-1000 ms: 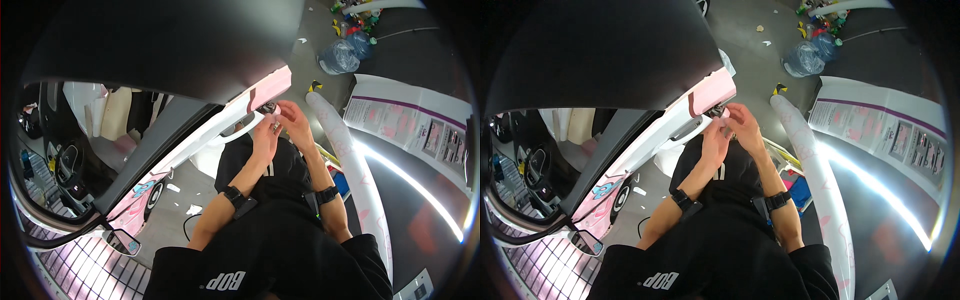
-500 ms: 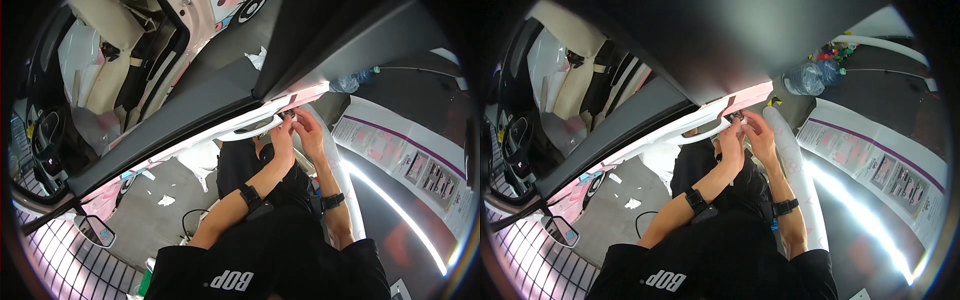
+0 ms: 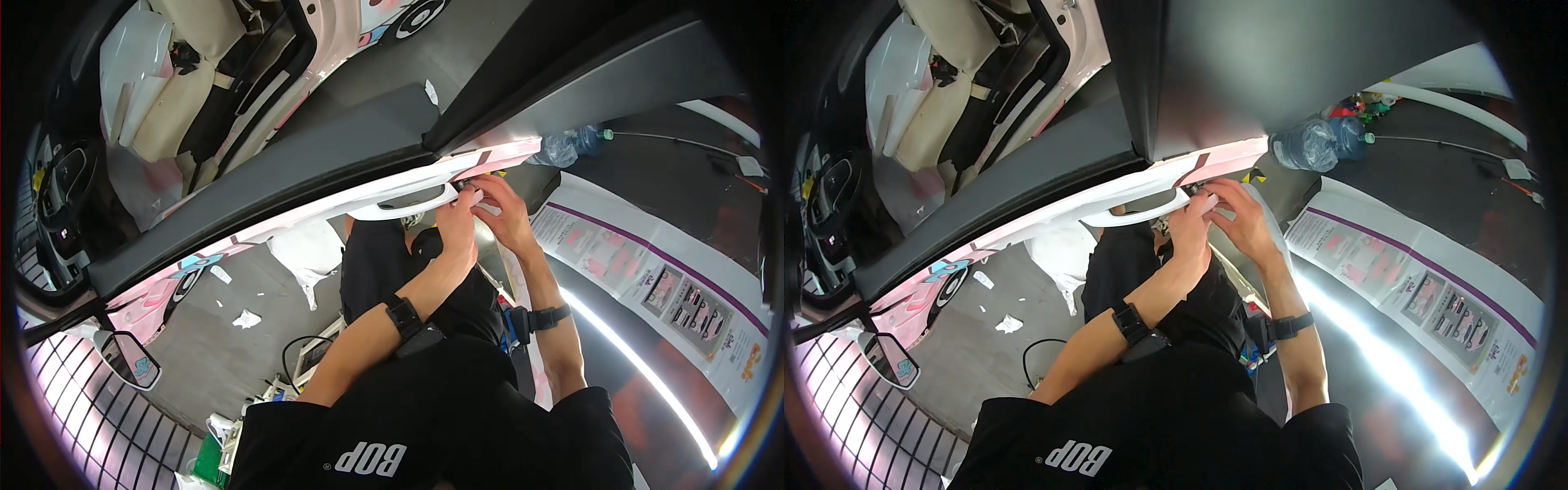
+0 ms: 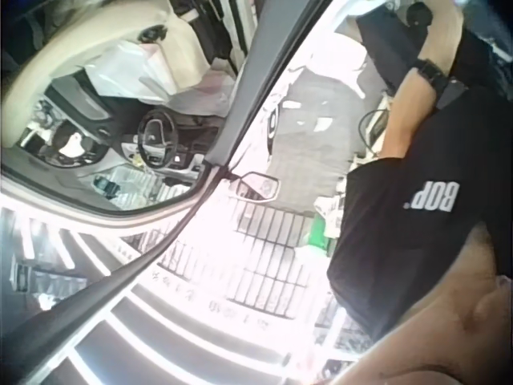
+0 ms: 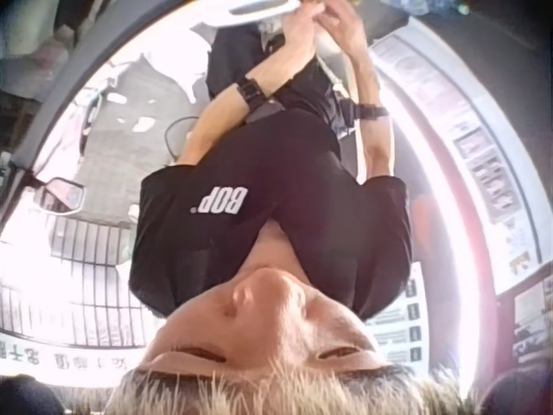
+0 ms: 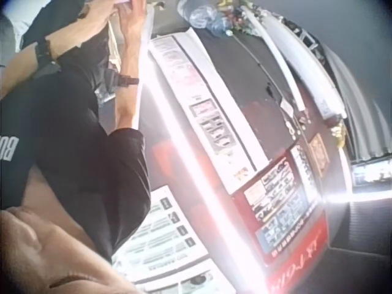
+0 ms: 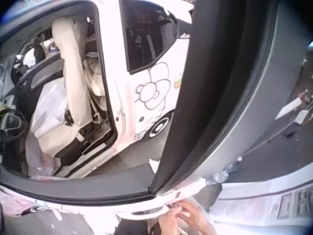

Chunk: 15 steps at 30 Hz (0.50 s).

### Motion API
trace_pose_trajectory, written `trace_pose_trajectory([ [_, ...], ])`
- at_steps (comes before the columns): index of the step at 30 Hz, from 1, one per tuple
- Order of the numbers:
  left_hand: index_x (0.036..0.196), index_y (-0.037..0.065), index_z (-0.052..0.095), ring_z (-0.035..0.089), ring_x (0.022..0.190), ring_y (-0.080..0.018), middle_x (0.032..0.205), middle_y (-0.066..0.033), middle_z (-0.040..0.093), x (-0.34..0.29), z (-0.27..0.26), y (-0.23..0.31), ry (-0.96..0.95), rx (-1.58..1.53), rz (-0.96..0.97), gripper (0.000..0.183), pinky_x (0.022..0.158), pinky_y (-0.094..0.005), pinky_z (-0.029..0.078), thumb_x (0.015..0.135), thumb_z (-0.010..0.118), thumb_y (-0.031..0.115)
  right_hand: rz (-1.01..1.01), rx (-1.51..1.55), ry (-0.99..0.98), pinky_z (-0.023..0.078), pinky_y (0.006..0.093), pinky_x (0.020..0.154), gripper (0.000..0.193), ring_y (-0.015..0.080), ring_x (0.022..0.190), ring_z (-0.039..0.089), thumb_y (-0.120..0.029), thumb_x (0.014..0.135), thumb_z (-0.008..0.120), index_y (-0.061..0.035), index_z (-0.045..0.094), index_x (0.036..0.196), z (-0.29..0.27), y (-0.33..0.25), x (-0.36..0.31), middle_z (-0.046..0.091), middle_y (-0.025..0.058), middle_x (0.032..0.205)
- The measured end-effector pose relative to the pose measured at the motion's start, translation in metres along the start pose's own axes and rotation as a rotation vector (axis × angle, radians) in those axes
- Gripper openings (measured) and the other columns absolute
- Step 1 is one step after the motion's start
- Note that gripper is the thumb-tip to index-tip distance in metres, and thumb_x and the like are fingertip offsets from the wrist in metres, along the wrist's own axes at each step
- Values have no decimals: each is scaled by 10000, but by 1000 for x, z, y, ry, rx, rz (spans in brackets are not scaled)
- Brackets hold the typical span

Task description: The person installs a door handle onto a car door panel by first manually inserting a lock cylinder, tightening a screw with a yellow-handled screwdriver, and then snapping the handle onto the exterior of the door.

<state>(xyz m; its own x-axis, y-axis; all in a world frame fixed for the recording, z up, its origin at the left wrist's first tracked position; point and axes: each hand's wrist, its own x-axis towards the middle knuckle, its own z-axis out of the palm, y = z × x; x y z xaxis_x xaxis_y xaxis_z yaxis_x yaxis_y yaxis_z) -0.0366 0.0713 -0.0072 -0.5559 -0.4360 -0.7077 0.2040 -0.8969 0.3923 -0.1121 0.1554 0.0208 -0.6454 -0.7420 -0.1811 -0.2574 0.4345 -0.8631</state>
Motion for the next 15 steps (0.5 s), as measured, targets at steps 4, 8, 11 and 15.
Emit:
trace_pose_trajectory([
  [4,1300,62,559,613,1076,-163,1198,-43,598,2,3,-1,26,7,28,355,873,-309,485,960,650,107,24,7,-55,574,360,977,481,248,1084,670,51,812,736,-22,613,1271,-5,-4,7,611,110,1294],
  [8,1346,80,527,583,1156,-160,1252,-36,584,-1,-4,6,-27,14,-90,395,988,-338,450,968,639,98,40,-3,-67,569,363,978,477,248,1096,671,15,819,748,0,601,1272,-8,-3,11,623,127,1264],
  [11,1388,90,487,545,1234,-151,1312,-32,571,-2,-26,4,-239,-138,-129,407,1054,-344,419,995,593,79,45,30,-88,564,353,974,433,239,1097,674,3,840,734,17,606,1253,-10,-2,13,626,134,1260],
  [15,1418,80,466,522,1276,-155,1350,-31,560,-3,-30,1,-257,-78,-128,444,1095,-371,408,989,567,31,137,262,-89,563,333,935,335,208,1050,688,-12,883,699,19,635,1210,-12,16,11,660,114,1201],
])
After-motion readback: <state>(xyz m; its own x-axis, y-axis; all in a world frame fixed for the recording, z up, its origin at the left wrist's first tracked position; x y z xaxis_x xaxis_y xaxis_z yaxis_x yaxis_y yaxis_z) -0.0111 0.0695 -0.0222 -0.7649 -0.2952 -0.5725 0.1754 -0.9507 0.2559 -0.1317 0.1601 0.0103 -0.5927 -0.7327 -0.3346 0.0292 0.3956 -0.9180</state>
